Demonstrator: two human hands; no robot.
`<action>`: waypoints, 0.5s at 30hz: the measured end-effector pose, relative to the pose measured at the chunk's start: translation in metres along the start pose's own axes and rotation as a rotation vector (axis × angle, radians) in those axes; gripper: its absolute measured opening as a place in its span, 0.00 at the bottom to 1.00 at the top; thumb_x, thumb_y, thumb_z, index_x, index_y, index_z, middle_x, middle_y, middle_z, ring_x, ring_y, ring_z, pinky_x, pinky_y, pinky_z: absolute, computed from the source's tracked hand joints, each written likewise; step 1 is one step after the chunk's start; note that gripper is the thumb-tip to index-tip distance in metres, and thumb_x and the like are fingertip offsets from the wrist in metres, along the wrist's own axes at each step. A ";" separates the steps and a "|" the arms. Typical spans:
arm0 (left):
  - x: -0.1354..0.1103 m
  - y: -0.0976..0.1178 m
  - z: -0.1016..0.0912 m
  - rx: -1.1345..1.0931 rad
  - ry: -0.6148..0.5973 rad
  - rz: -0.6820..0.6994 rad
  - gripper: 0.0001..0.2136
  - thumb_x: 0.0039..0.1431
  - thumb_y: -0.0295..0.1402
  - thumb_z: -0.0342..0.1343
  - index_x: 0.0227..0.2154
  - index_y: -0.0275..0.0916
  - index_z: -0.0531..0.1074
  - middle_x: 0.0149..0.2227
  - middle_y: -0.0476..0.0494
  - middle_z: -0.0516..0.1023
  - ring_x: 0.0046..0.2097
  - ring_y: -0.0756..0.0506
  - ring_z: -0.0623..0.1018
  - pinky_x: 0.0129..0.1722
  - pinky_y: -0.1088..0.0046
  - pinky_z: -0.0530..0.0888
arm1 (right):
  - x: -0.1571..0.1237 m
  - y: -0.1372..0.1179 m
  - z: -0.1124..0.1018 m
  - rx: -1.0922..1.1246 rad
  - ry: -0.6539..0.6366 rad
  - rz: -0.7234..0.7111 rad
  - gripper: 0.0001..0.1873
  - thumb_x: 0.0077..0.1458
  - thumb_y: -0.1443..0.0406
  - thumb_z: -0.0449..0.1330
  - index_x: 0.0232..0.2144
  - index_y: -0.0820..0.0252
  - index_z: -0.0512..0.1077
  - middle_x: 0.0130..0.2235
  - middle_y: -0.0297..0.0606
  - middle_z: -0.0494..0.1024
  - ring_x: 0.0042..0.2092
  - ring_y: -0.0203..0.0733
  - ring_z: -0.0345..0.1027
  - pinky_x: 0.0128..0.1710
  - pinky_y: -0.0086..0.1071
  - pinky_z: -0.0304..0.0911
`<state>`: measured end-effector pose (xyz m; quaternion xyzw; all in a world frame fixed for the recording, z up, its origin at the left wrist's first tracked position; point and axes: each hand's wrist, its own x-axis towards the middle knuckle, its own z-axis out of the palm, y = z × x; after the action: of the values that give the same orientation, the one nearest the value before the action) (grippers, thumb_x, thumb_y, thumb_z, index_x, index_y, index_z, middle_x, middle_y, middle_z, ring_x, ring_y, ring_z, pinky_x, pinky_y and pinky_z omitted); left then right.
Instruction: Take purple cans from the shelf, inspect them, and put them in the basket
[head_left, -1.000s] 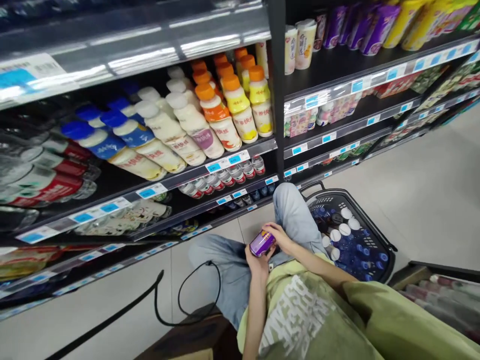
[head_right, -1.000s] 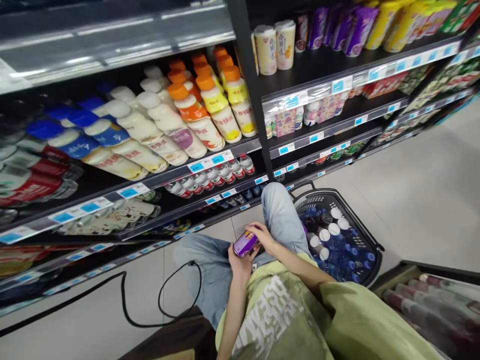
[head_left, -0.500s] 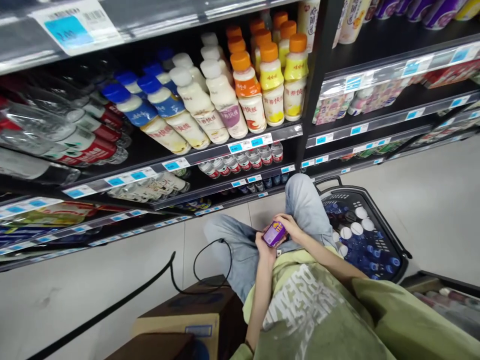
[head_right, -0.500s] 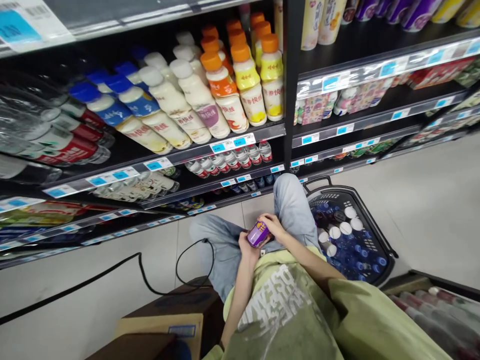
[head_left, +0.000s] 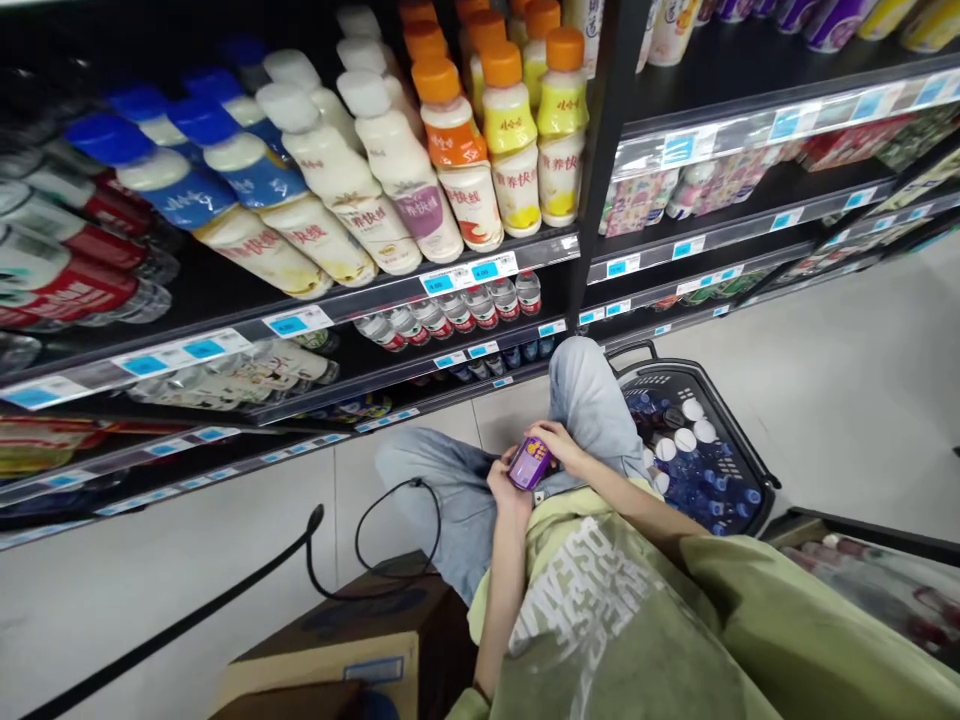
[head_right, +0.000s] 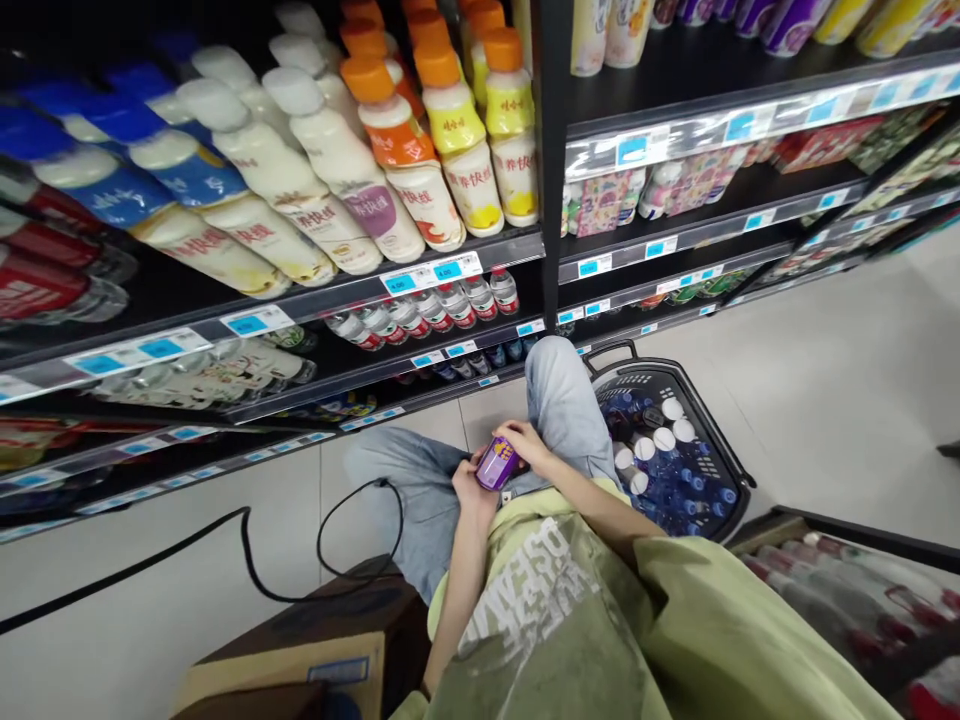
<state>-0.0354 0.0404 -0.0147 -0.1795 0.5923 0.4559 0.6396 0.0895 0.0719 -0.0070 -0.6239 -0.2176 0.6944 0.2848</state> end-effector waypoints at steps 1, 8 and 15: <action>0.000 -0.002 0.000 0.003 0.003 0.003 0.13 0.41 0.29 0.53 0.34 0.37 0.74 0.32 0.43 0.79 0.32 0.42 0.78 0.35 0.68 0.73 | 0.000 0.000 -0.001 -0.005 0.001 0.001 0.15 0.49 0.53 0.63 0.33 0.58 0.76 0.28 0.33 0.72 0.23 0.35 0.60 0.13 0.26 0.47; -0.009 -0.009 0.005 0.025 0.016 0.030 0.07 0.48 0.29 0.59 0.32 0.37 0.73 0.29 0.47 0.78 0.30 0.45 0.78 0.32 0.71 0.73 | -0.001 0.004 -0.004 -0.031 -0.020 0.008 0.17 0.48 0.52 0.63 0.34 0.58 0.78 0.30 0.34 0.75 0.24 0.35 0.62 0.13 0.24 0.48; -0.012 -0.008 0.005 0.059 0.017 0.040 0.06 0.50 0.31 0.60 0.33 0.38 0.73 0.28 0.48 0.79 0.29 0.45 0.78 0.32 0.71 0.73 | -0.001 0.004 -0.004 -0.033 -0.033 0.010 0.17 0.47 0.52 0.63 0.34 0.58 0.78 0.30 0.34 0.75 0.24 0.36 0.63 0.13 0.25 0.48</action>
<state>-0.0241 0.0358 -0.0050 -0.1526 0.6145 0.4491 0.6304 0.0926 0.0678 -0.0097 -0.6181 -0.2307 0.7023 0.2674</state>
